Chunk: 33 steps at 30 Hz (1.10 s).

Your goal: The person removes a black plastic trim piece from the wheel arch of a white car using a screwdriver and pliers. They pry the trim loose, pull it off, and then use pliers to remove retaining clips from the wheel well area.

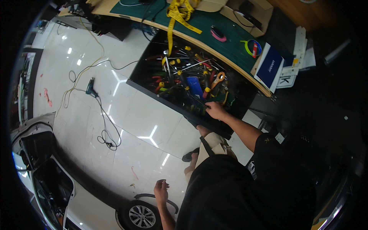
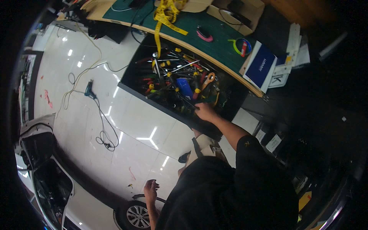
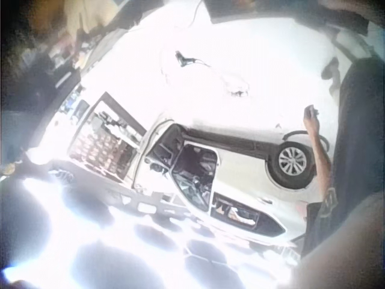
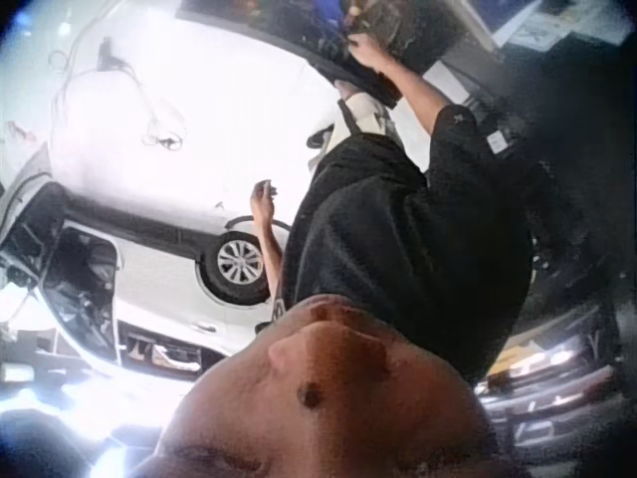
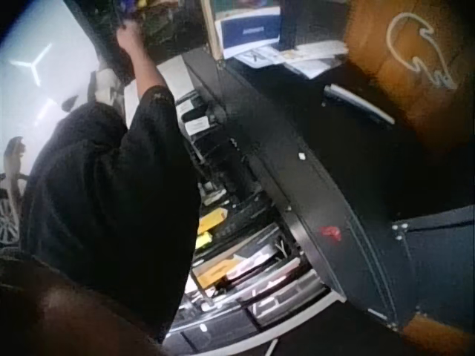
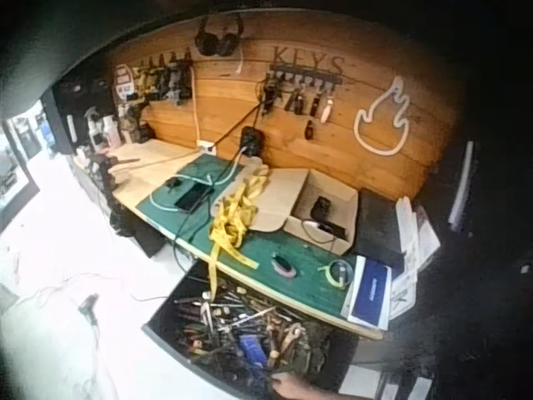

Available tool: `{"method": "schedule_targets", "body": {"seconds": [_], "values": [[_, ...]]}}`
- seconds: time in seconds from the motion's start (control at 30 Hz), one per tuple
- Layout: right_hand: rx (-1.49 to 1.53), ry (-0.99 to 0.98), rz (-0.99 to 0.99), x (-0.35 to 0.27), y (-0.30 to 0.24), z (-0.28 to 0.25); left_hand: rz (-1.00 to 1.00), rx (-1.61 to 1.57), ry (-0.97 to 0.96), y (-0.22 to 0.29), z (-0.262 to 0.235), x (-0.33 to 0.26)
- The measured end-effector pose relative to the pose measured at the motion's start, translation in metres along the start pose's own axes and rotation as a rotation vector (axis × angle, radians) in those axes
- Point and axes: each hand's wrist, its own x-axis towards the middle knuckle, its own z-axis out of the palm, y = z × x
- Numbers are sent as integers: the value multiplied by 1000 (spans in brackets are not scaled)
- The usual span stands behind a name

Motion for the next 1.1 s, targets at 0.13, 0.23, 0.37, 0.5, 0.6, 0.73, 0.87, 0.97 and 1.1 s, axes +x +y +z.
{"method": "schedule_targets", "body": {"seconds": [0.13,0.23,0.37,0.5,0.6,0.73,0.87,0.97,1.1], "values": [[-106,-70,-19,18,12,5,-80,-39,17,-31,11,-5],[-172,-189,14,28,8,-7,-126,-72,10,-52,27,-6],[-238,-151,-81,49,9,-12,-169,-102,13,-58,46,-11],[-110,-6,-85,68,-12,-26,-171,-98,6,-52,51,-14],[-55,47,-20,92,-24,-34,-166,-111,5,-63,54,-15],[-205,181,35,103,-35,-47,-212,-159,44,-68,53,-20],[-284,398,42,122,-12,-67,-249,-150,42,-67,50,-23],[-356,475,34,137,15,-67,-293,-150,46,-62,49,-25],[-311,424,86,146,-1,-83,-254,-137,48,-62,52,-22]]}}
